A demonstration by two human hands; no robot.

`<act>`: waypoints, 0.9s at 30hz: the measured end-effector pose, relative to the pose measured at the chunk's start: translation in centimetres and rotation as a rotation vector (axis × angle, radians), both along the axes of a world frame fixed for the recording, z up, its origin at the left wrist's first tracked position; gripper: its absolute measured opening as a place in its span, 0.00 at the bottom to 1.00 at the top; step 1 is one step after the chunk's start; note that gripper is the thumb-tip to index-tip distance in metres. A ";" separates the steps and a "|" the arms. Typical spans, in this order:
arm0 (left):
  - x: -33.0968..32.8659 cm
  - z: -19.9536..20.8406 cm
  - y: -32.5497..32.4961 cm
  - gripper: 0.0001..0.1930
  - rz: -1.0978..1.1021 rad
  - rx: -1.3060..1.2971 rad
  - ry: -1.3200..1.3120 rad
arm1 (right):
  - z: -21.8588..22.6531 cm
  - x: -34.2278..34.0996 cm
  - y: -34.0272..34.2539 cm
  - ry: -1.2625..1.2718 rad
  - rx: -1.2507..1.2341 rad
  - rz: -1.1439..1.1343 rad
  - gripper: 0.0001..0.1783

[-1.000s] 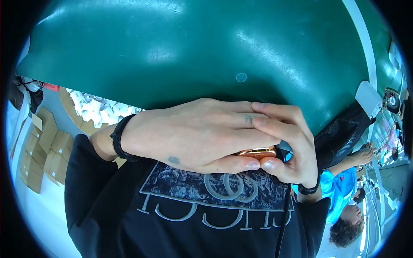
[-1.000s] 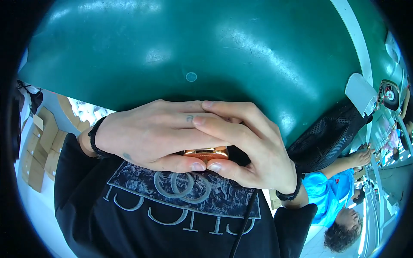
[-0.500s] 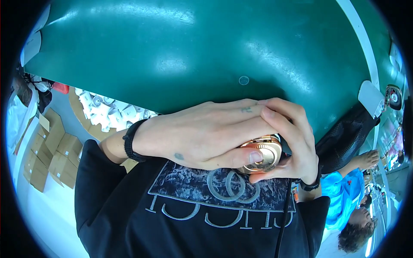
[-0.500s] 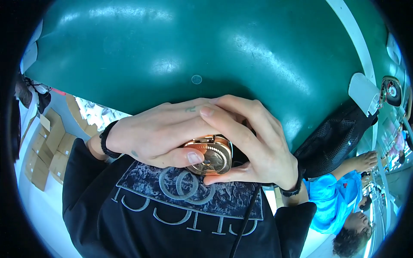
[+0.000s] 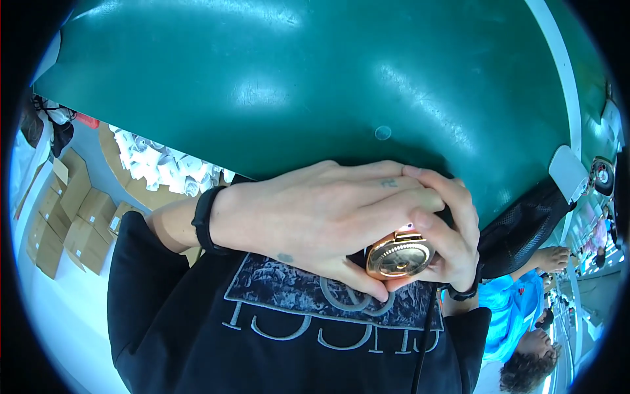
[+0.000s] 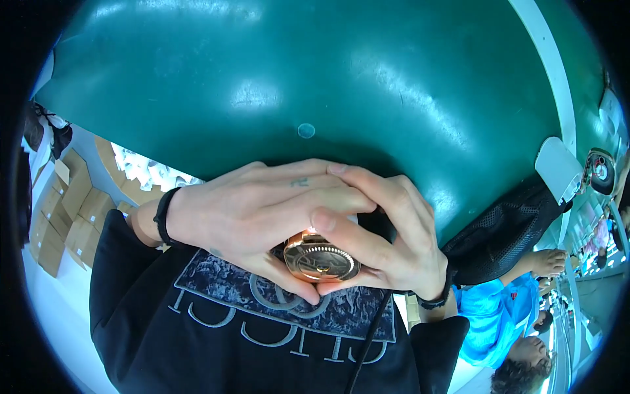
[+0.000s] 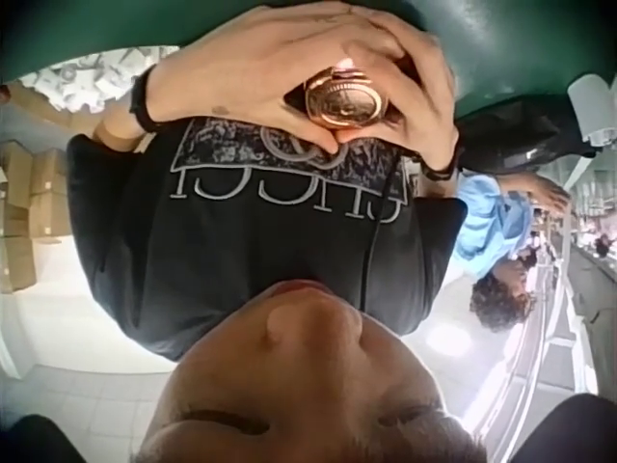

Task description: The person assembles a humidifier by hand, fitting a gold-colored cap onto a white plastic housing. They press the components together firmly and place the completed unit onto the green assembly line before repeating the process.

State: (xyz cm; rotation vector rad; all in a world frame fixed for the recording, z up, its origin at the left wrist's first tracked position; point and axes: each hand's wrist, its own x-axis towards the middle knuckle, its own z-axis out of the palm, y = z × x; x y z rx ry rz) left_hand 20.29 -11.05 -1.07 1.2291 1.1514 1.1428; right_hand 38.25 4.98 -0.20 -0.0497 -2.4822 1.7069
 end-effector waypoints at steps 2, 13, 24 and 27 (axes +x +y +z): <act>-0.1 0.6 0.2 0.39 -0.004 -0.110 -0.021 | 0.2 0.0 0.4 -0.011 -0.013 0.037 0.46; 2.0 -0.3 0.4 0.49 0.484 0.117 0.394 | -0.4 -1.5 -0.4 -0.103 -0.519 -0.151 0.48; 4.4 -0.9 1.0 0.54 0.822 -0.040 -0.040 | -1.6 -2.6 -0.9 0.072 -0.420 -0.213 0.48; 3.8 -0.7 0.8 0.55 0.735 -0.058 0.105 | -1.8 -2.4 -1.2 0.102 -0.413 -0.223 0.50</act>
